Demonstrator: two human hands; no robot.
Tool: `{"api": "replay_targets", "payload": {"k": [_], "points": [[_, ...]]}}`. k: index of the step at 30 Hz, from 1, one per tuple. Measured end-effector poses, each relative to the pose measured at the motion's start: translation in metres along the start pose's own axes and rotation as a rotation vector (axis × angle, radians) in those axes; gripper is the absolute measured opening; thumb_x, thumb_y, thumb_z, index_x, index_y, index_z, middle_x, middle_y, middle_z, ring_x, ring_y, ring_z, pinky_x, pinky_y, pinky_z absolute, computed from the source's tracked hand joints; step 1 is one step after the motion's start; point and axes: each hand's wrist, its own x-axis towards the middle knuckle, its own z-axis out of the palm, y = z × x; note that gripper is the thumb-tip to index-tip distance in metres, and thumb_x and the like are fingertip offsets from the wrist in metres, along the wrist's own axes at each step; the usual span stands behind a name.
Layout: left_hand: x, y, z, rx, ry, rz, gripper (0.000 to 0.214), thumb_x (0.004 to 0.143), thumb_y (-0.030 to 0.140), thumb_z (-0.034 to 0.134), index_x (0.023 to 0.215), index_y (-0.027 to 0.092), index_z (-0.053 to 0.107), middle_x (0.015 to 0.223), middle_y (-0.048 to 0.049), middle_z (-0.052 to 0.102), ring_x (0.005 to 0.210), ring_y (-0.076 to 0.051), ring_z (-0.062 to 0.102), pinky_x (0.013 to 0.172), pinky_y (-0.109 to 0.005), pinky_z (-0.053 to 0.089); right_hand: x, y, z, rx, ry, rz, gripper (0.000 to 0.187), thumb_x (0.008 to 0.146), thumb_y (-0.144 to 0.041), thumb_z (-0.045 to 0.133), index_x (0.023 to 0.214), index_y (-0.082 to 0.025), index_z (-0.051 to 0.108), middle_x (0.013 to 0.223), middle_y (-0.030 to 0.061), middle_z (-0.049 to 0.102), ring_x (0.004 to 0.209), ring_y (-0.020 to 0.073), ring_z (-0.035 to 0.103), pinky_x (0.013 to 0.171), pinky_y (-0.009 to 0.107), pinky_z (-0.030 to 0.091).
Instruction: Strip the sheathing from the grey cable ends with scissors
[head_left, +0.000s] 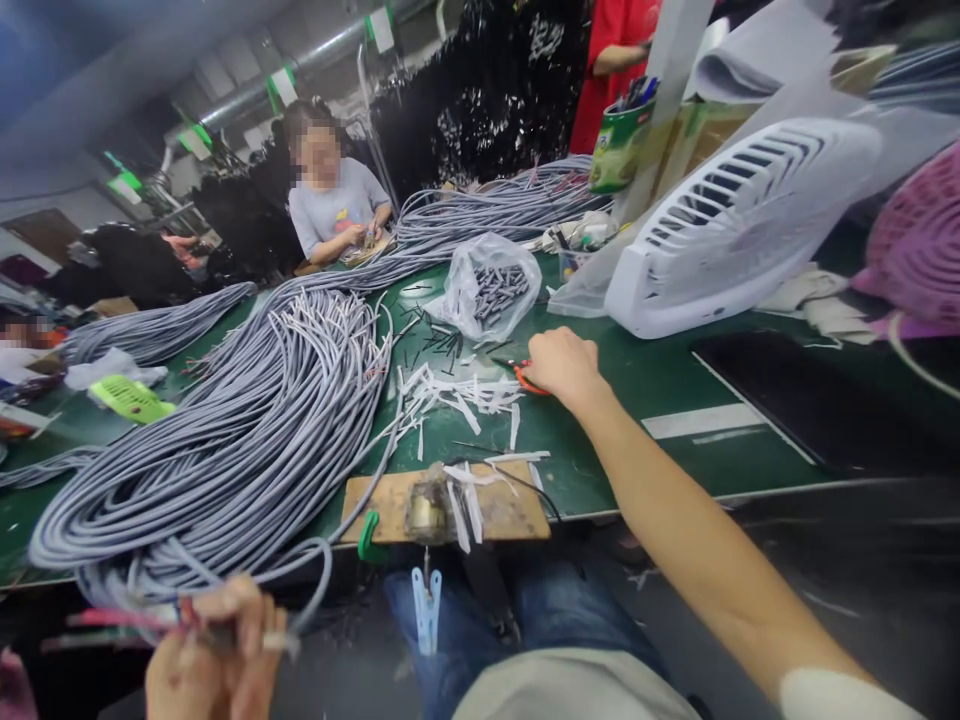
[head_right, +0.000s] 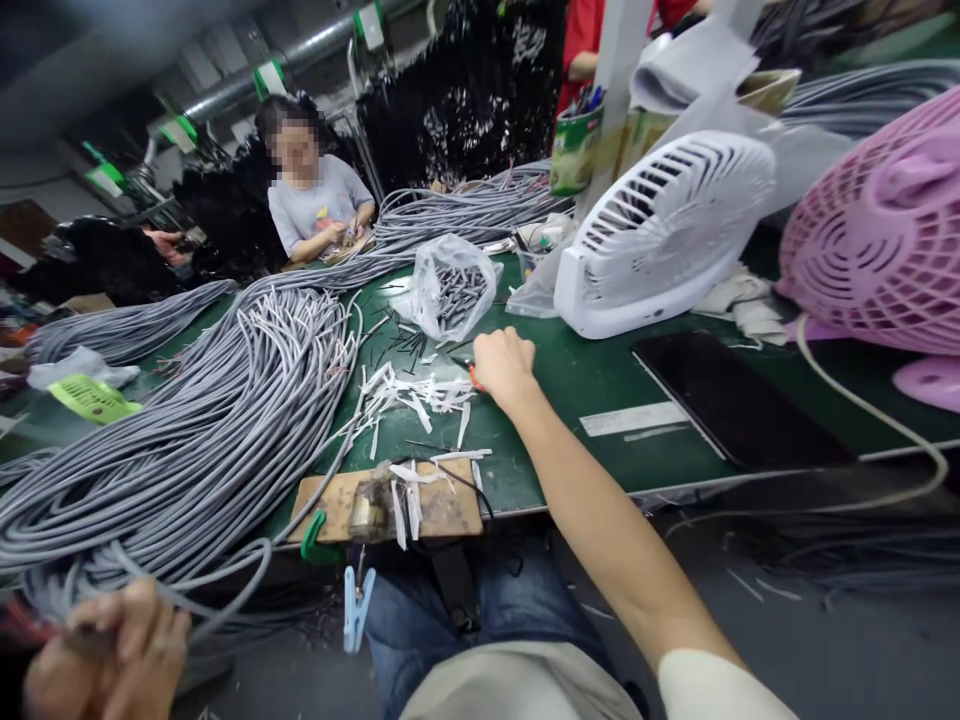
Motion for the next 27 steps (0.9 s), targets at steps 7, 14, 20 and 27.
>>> {"api": "replay_targets", "payload": {"k": [7,14,20,27], "points": [[0.06,-0.034,0.06,0.448,-0.098,0.358,0.021,0.072,0.024,0.063,0.093,0.019,0.063,0.08,-0.0035,0.062,0.066,-0.014,0.058,0.062,-0.027,0.049,-0.03,-0.028,0.028,0.103,-0.277,-0.502,0.005,0.066,-0.025,0.07,0.069,-0.021,0.071,0.068,0.0004,0.07,0.066,0.0143,0.062,0.055,0.019,0.04],[0.058,-0.088,0.035,1.064,-0.311,0.342,0.006,0.075,0.019,0.057,0.07,0.019,0.061,0.069,-0.0035,0.061,0.068,-0.019,0.057,0.066,-0.031,0.046,-0.043,-0.036,0.046,0.027,-0.293,-0.622,0.011,0.076,-0.015,0.058,0.071,-0.014,0.068,0.074,0.0114,0.07,0.073,0.0215,0.065,0.054,0.023,0.035],[0.047,-0.094,0.022,1.294,-0.364,0.463,0.014,0.079,0.019,0.052,0.083,0.022,0.066,0.079,-0.0056,0.065,0.075,-0.021,0.058,0.068,-0.031,0.045,-0.048,-0.037,0.047,0.017,-0.216,-0.568,0.021,0.081,-0.008,0.046,0.095,-0.006,0.061,0.082,0.0193,0.069,0.08,0.0278,0.066,0.056,0.027,0.036],[0.071,-0.105,0.056,1.385,-0.418,0.365,0.014,0.078,0.017,0.052,0.084,0.016,0.065,0.087,-0.0093,0.06,0.083,-0.023,0.06,0.07,-0.03,0.047,-0.045,-0.06,0.049,0.069,-0.16,-0.638,0.032,0.087,-0.014,0.04,0.116,-0.014,0.052,0.108,0.0144,0.063,0.096,0.0238,0.062,0.068,0.027,0.041]]}}
